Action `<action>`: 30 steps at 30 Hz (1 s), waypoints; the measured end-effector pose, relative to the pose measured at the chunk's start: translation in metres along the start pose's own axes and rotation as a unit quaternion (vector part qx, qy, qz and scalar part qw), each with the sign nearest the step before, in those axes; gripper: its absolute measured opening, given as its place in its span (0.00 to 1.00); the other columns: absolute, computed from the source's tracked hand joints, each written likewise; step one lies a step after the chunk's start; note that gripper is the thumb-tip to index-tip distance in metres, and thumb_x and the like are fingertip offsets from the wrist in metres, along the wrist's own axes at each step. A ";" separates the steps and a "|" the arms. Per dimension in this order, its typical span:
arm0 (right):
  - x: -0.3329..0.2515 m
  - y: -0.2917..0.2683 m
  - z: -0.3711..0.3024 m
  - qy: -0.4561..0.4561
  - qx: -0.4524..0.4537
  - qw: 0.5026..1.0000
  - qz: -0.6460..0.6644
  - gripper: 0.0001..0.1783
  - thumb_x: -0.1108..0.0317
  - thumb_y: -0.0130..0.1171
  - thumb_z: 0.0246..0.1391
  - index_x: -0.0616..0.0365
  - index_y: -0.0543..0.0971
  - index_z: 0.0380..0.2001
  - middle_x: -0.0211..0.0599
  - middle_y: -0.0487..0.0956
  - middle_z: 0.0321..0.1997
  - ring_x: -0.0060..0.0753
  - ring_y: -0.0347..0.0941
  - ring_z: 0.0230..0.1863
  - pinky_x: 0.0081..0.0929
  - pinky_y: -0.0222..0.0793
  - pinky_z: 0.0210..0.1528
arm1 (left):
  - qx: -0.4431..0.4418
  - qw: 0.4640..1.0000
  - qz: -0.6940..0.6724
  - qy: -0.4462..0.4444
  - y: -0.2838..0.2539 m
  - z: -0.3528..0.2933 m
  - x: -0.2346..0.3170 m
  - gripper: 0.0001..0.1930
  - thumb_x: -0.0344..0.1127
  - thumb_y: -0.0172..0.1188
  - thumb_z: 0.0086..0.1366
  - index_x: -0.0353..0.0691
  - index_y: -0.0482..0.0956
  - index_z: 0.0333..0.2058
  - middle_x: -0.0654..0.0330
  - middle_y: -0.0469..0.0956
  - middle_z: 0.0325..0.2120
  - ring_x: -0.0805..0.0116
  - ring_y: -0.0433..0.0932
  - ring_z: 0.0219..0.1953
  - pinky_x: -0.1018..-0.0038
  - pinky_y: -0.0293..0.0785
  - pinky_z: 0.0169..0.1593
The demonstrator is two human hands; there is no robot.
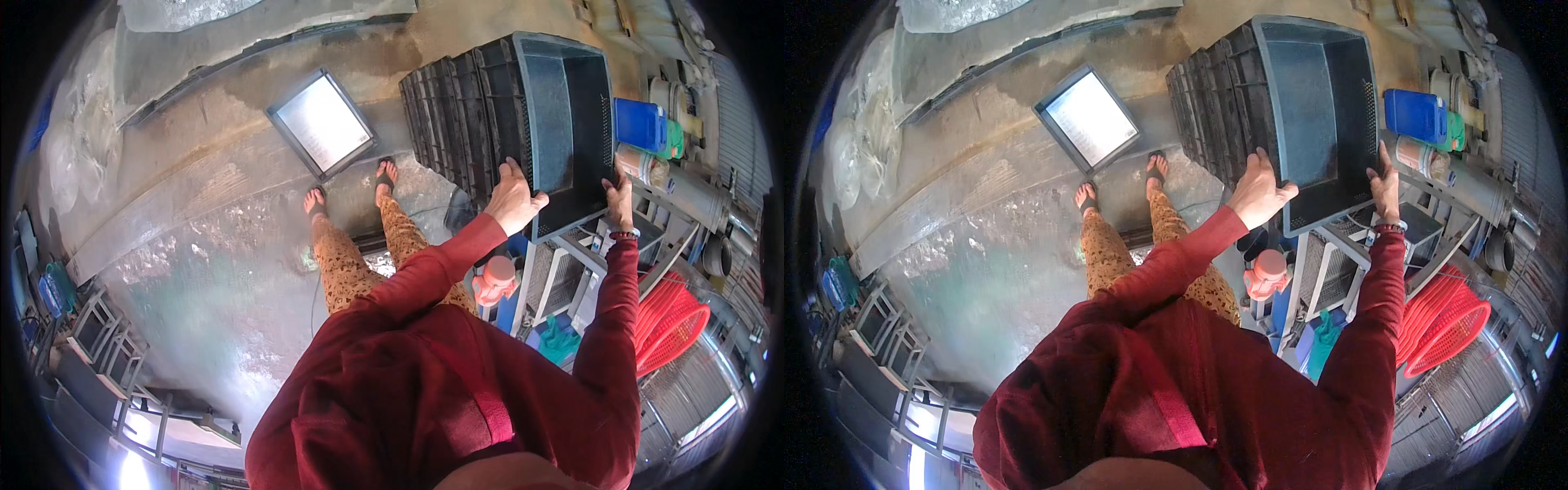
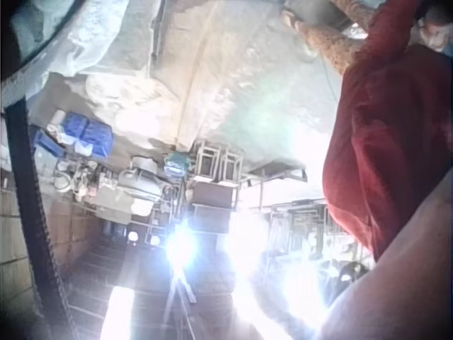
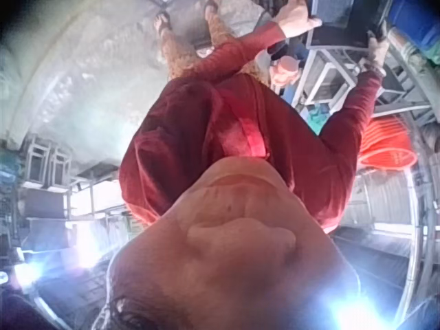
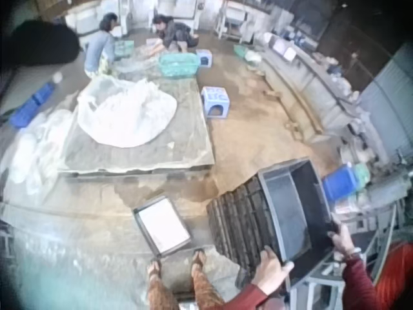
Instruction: The person pours metal parts from a bag into crates, stacks the crates, and walks to another workstation. The person then sits down and sorts metal buckles from a plastic sheet by hand.
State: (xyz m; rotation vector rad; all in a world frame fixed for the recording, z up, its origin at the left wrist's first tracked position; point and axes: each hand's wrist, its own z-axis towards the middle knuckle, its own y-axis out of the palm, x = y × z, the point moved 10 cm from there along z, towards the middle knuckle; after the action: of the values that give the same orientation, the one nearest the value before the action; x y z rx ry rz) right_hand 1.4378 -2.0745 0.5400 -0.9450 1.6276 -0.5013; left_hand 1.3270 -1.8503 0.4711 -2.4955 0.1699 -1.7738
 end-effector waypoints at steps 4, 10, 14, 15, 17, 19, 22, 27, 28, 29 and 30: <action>0.014 -0.001 -0.004 0.008 0.008 1.000 -0.029 0.37 0.90 0.43 0.39 0.61 0.51 0.57 0.42 0.60 0.56 0.28 0.55 0.57 0.20 0.49 0.56 | -0.025 0.999 -0.034 -0.008 0.009 -0.006 -0.011 0.40 0.42 0.54 0.49 0.10 0.47 0.47 0.33 0.60 0.37 0.43 0.67 0.40 0.68 0.67 0.44; 0.024 -0.001 -0.001 0.026 -0.042 0.997 -0.062 0.38 0.89 0.44 0.40 0.59 0.51 0.57 0.40 0.61 0.56 0.26 0.58 0.54 0.18 0.53 0.53 | -0.006 0.999 -0.048 0.005 0.003 -0.008 -0.015 0.41 0.42 0.55 0.49 0.12 0.46 0.49 0.36 0.60 0.37 0.44 0.66 0.43 0.70 0.64 0.46; 0.036 -0.007 0.007 0.038 -0.053 0.998 0.015 0.37 0.85 0.51 0.39 0.59 0.54 0.56 0.40 0.69 0.49 0.25 0.64 0.49 0.19 0.55 0.51 | -0.019 0.998 -0.065 -0.013 0.008 -0.001 -0.008 0.41 0.42 0.55 0.49 0.12 0.46 0.48 0.36 0.59 0.37 0.45 0.66 0.42 0.69 0.64 0.45; 0.034 -0.005 0.005 0.039 -0.055 0.998 0.012 0.37 0.85 0.51 0.39 0.59 0.54 0.56 0.40 0.69 0.49 0.25 0.64 0.49 0.19 0.55 0.51 | -0.019 0.997 -0.068 -0.014 0.010 -0.003 -0.013 0.41 0.42 0.55 0.49 0.12 0.46 0.48 0.36 0.59 0.37 0.45 0.66 0.42 0.69 0.64 0.45; 0.032 -0.010 0.000 0.053 -0.005 0.987 -0.150 0.38 0.83 0.54 0.39 0.55 0.55 0.56 0.42 0.74 0.41 0.27 0.69 0.42 0.22 0.62 0.44 | 0.031 0.994 -0.081 0.069 0.003 -0.008 -0.010 0.41 0.43 0.55 0.49 0.12 0.47 0.48 0.37 0.60 0.36 0.44 0.66 0.41 0.69 0.65 0.44; 0.003 0.005 0.000 -0.020 0.035 0.969 -0.243 0.35 0.75 0.55 0.43 0.51 0.56 0.56 0.48 0.75 0.35 0.28 0.72 0.36 0.27 0.65 0.38 | 0.060 0.992 -0.082 0.068 -0.004 -0.005 -0.007 0.40 0.43 0.55 0.48 0.12 0.49 0.47 0.38 0.61 0.35 0.44 0.68 0.38 0.67 0.67 0.42; -0.028 -0.006 -0.005 -0.114 0.253 0.906 -0.319 0.27 0.60 0.51 0.49 0.44 0.61 0.53 0.55 0.73 0.32 0.48 0.73 0.28 0.34 0.66 0.29 | 0.104 0.993 -0.036 0.037 -0.019 0.006 -0.003 0.37 0.40 0.56 0.46 0.17 0.53 0.47 0.43 0.62 0.34 0.45 0.69 0.33 0.63 0.68 0.36; -0.019 -0.007 -0.025 -0.107 0.296 0.907 -0.280 0.22 0.59 0.51 0.49 0.43 0.66 0.50 0.54 0.73 0.26 0.35 0.67 0.15 0.31 0.63 0.22 | 0.156 0.985 -0.063 0.047 -0.017 -0.009 -0.008 0.38 0.41 0.57 0.45 0.22 0.52 0.50 0.45 0.62 0.34 0.46 0.69 0.32 0.62 0.68 0.33; -0.011 -0.006 -0.031 -0.088 0.299 0.911 -0.271 0.22 0.57 0.50 0.50 0.43 0.66 0.50 0.55 0.72 0.25 0.44 0.70 0.17 0.33 0.63 0.22 | 0.159 0.983 -0.056 0.067 -0.017 -0.012 -0.006 0.39 0.41 0.57 0.44 0.23 0.52 0.50 0.45 0.62 0.33 0.47 0.69 0.31 0.62 0.69 0.33; -0.006 -0.006 -0.031 -0.080 0.296 0.912 -0.271 0.22 0.57 0.50 0.50 0.43 0.66 0.50 0.55 0.72 0.25 0.44 0.70 0.17 0.33 0.63 0.22 | 0.161 0.982 -0.048 0.087 -0.017 -0.016 -0.005 0.39 0.41 0.58 0.44 0.23 0.52 0.51 0.46 0.62 0.33 0.47 0.70 0.31 0.62 0.69 0.33; -0.004 -0.005 -0.029 -0.071 0.287 0.908 -0.298 0.22 0.56 0.49 0.50 0.43 0.66 0.50 0.55 0.72 0.25 0.49 0.70 0.20 0.34 0.63 0.23 | 0.147 0.986 -0.039 0.065 -0.015 -0.014 -0.008 0.40 0.41 0.58 0.43 0.23 0.52 0.51 0.47 0.62 0.32 0.49 0.70 0.31 0.63 0.69 0.32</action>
State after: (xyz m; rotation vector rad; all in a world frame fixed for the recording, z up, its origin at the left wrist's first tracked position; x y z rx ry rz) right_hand 1.4118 -2.0793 0.5540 -0.9788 0.9390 -1.2241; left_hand 1.3120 -1.8343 0.4704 -2.2106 -0.1718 -1.8381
